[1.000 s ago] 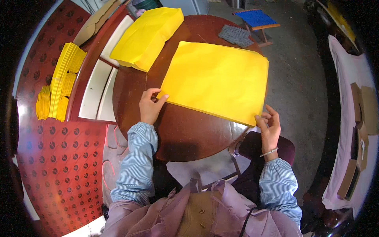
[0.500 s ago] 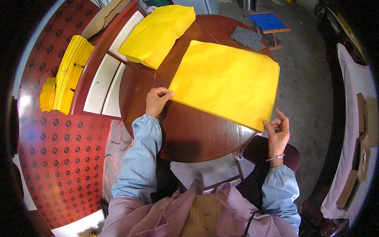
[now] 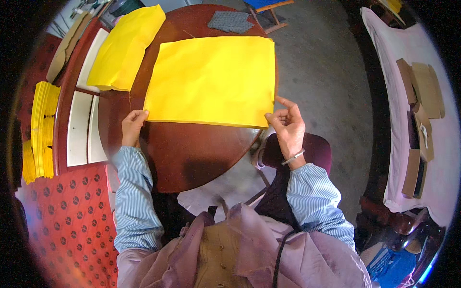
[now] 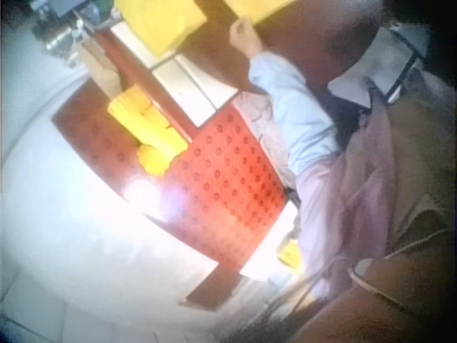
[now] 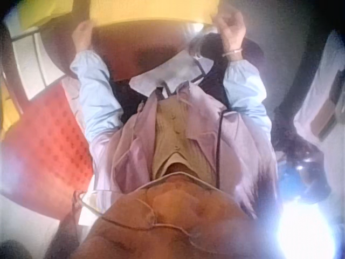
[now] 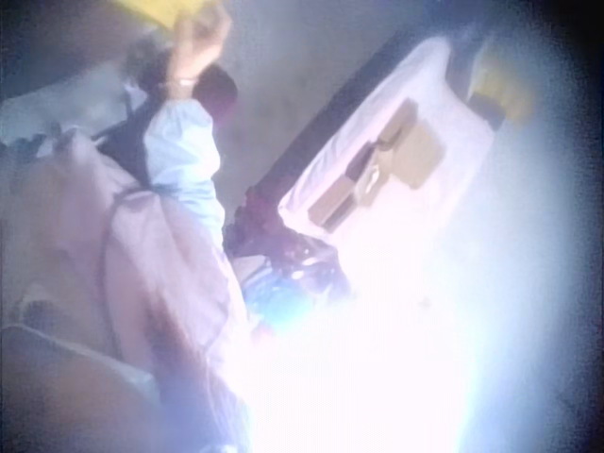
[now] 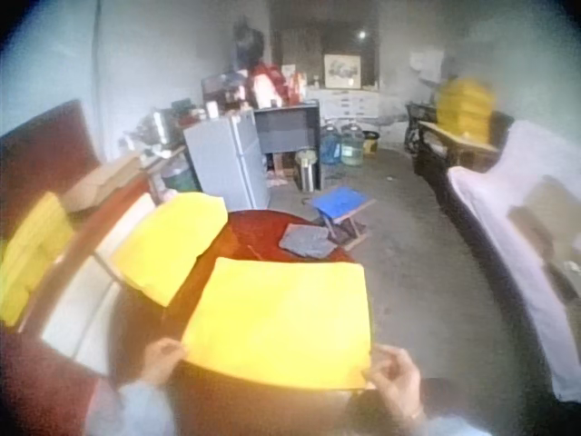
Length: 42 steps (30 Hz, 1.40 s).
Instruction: The person folds yellow paper sheets on a round wooden table, aligns edges, and stacks the folded pieces. They gather a stack, tie it with a white string, and place the bundle on a nearby cabinet. The person then continues folding additional sheets.
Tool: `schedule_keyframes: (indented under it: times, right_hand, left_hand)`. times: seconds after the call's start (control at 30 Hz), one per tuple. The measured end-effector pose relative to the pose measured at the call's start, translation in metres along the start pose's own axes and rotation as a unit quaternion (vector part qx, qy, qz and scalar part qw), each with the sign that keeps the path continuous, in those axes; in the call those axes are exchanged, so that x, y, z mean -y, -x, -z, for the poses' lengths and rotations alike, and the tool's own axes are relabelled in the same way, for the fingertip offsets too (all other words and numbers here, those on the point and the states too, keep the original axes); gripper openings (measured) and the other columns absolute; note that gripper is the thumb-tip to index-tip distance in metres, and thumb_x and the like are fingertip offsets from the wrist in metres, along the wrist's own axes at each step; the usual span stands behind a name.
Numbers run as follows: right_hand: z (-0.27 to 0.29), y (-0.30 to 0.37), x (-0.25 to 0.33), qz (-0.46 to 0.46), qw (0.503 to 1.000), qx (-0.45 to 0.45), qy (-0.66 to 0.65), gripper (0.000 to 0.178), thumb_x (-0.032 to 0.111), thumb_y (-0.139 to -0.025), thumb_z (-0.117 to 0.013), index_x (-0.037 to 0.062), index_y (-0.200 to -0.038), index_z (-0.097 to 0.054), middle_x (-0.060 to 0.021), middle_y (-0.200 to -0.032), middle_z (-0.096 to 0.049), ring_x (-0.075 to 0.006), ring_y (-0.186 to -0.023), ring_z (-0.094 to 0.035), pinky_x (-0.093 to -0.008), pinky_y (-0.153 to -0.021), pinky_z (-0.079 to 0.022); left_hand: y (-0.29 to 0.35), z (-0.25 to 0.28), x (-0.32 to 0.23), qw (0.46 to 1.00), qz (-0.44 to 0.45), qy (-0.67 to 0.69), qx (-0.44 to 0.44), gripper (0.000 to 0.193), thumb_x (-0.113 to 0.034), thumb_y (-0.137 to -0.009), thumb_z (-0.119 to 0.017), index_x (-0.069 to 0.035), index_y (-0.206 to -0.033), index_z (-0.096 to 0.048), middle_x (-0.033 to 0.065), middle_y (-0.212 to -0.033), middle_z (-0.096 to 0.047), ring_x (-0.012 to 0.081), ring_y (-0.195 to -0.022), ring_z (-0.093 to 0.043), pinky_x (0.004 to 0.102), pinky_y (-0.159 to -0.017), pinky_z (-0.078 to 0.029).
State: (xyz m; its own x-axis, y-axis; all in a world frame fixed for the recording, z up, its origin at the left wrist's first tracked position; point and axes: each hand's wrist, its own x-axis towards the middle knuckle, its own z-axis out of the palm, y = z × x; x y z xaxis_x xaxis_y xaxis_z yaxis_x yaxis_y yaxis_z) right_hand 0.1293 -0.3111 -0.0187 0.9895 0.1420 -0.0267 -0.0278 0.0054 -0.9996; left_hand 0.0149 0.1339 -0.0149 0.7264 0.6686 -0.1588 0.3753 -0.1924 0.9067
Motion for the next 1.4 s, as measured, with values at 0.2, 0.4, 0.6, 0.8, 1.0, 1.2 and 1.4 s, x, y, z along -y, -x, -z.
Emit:
schedule_keyframes:
  times: [0.2, 0.4, 0.6, 0.8, 1.0, 1.2, 1.4]
  right_hand:
    - [0.000, 0.000, 0.001, -0.006, 1.000, 0.011, -0.002, 0.050, 0.001, -0.090, -0.080, 0.0026, -0.136, -0.062, 0.0014, -0.086, -0.069, -0.0047, -0.075, -0.059, -0.0217, -0.073, -0.048]
    - [0.002, 0.003, 0.001, -0.011, 0.999, 0.027, 0.017, 0.048, 0.001, -0.091, -0.077, 0.0001, -0.137, -0.062, -0.0035, -0.087, -0.070, -0.0115, -0.078, -0.066, -0.0243, -0.078, -0.054]
    - [0.004, 0.001, 0.005, -0.020, 0.999, 0.026, 0.020, 0.045, 0.003, -0.093, -0.075, -0.0007, -0.136, -0.062, -0.0025, -0.086, -0.069, -0.0102, -0.078, -0.065, -0.0255, -0.079, -0.053]
    - [0.003, 0.002, 0.004, -0.015, 1.000, 0.003, -0.004, 0.044, 0.002, -0.092, -0.075, -0.0011, -0.134, -0.062, 0.0013, -0.085, -0.064, -0.0069, -0.078, -0.060, -0.0221, -0.075, -0.049]
    - [0.010, -0.005, -0.003, -0.008, 1.000, -0.025, -0.016, 0.034, 0.020, -0.104, -0.066, 0.0041, -0.135, -0.065, -0.0010, -0.103, -0.067, -0.0121, -0.097, -0.063, -0.0294, -0.084, -0.052]
    - [0.012, -0.006, -0.009, -0.021, 0.999, -0.011, 0.027, 0.033, 0.022, -0.109, -0.057, 0.0026, -0.134, -0.065, -0.0058, -0.115, -0.072, -0.0157, -0.100, -0.065, -0.0329, -0.087, -0.055]
    - [0.023, -0.057, 0.001, 0.015, 0.995, -0.003, 0.095, 0.035, 0.023, -0.111, -0.051, 0.0022, -0.136, -0.065, -0.0090, -0.123, -0.072, -0.0185, -0.103, -0.066, -0.0341, -0.088, -0.056]
  left_hand:
    - [-0.002, 0.002, 0.001, 1.000, -0.008, 0.000, 0.007, 0.014, -0.014, -0.093, -0.080, -0.002, -0.096, -0.074, -0.0019, -0.089, -0.068, 0.0066, -0.082, -0.059, 0.0223, -0.076, -0.046]
    - [-0.001, 0.003, 0.001, 1.000, -0.006, -0.001, 0.007, 0.013, -0.014, -0.093, -0.079, -0.003, -0.096, -0.073, -0.0024, -0.088, -0.067, 0.0063, -0.082, -0.057, 0.0228, -0.076, -0.045]
    - [-0.002, 0.002, 0.002, 1.000, -0.019, -0.007, 0.001, 0.013, -0.015, -0.094, -0.078, -0.003, -0.095, -0.072, -0.0031, -0.086, -0.065, 0.0060, -0.080, -0.056, 0.0226, -0.075, -0.044]
    - [0.000, 0.000, 0.005, 1.000, -0.024, 0.001, -0.007, 0.013, -0.014, -0.094, -0.078, -0.004, -0.093, -0.071, -0.0050, -0.083, -0.061, 0.0049, -0.076, -0.052, 0.0219, -0.071, -0.041]
    - [-0.002, 0.003, 0.009, 1.000, -0.023, -0.005, -0.005, 0.011, -0.013, -0.093, -0.079, -0.005, -0.092, -0.071, -0.0049, -0.084, -0.060, 0.0046, -0.076, -0.050, 0.0212, -0.069, -0.039]
    - [0.002, -0.003, 0.004, 0.999, -0.022, -0.003, -0.041, 0.034, -0.015, -0.093, -0.081, -0.001, -0.116, -0.062, 0.0035, -0.099, -0.068, 0.0114, -0.089, -0.061, 0.0264, -0.084, -0.048]
    - [0.012, -0.009, -0.001, 0.996, 0.001, -0.002, -0.088, 0.053, -0.030, -0.102, -0.073, 0.001, -0.140, -0.052, 0.0072, -0.105, -0.069, 0.0146, -0.101, -0.062, 0.0307, -0.097, -0.047]
